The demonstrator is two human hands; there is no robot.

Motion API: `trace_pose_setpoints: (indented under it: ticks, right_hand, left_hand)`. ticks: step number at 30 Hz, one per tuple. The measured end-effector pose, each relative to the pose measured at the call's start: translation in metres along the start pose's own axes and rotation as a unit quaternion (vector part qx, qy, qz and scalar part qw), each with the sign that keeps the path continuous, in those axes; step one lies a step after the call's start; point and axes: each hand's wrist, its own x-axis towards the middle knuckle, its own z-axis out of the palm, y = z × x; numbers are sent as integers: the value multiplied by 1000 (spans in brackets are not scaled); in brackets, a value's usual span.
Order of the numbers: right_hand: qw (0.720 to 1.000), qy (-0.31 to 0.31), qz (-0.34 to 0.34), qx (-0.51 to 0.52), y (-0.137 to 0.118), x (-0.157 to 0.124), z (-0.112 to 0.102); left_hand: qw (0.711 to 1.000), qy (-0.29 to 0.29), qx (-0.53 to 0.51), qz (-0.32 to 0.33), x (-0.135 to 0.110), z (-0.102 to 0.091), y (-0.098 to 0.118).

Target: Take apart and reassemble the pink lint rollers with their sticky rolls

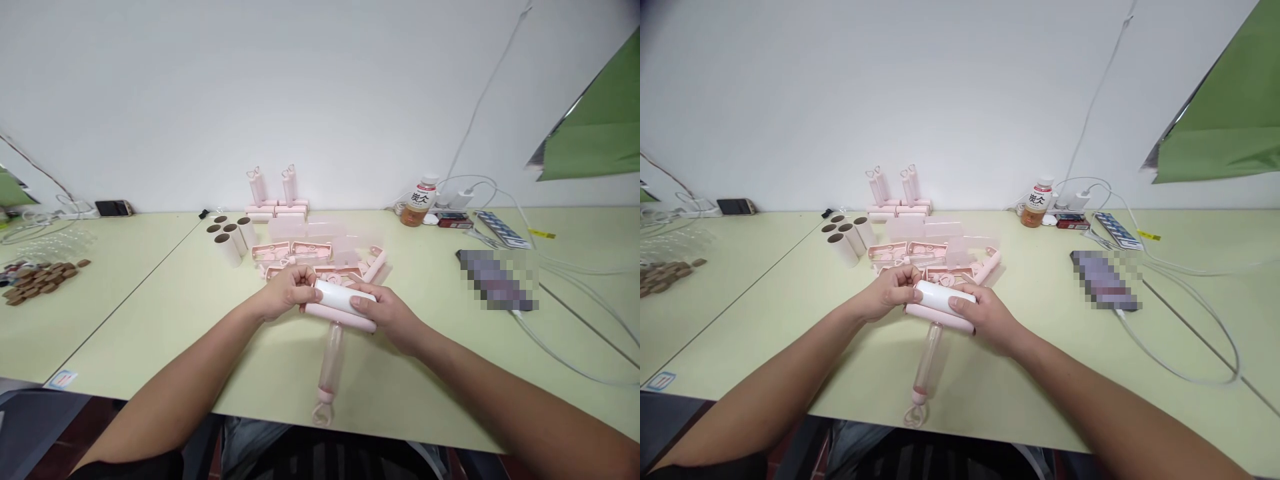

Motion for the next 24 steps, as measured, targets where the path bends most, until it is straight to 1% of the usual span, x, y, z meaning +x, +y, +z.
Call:
trace_pose_setpoints:
  ticks: [4, 7, 9, 11, 13, 15, 17, 21, 22, 24]
  right_hand:
    - [999, 34, 24, 22, -3, 1, 2]
    - [998, 34, 17, 45, -4, 0, 6]
    - [998, 39, 13, 53, -3, 1, 8]
    - [997, 57, 10, 49, -2, 2, 9]
    - [997, 70, 3, 39, -1, 2, 8]
    - [997, 67, -2, 31, -1, 2, 5]
    - [998, 52, -2, 18, -2, 2, 0]
    - [1000, 14, 1, -16, -4, 6, -13]
    - [1000, 16, -6, -13, -5, 7, -16]
    - [999, 36, -22, 5, -6, 10, -23]
  left_hand:
    - [999, 11, -37, -12, 4, 4, 2]
    - [997, 15, -73, -32, 5, 7, 6]
    - [996, 19, -78, -42, 6, 9, 7]
    - [997, 38, -64, -34, 7, 11, 7]
    - [997, 60, -45, -10, 7, 12, 5]
    - [997, 74, -32, 18, 7, 13, 1]
    - [997, 76, -22, 24, 5, 12, -2]
    - [999, 32, -16, 0, 5, 9, -7]
    - [999, 30, -21, 4, 5, 10, -8]
    - [998, 52, -39, 18, 8, 11, -10]
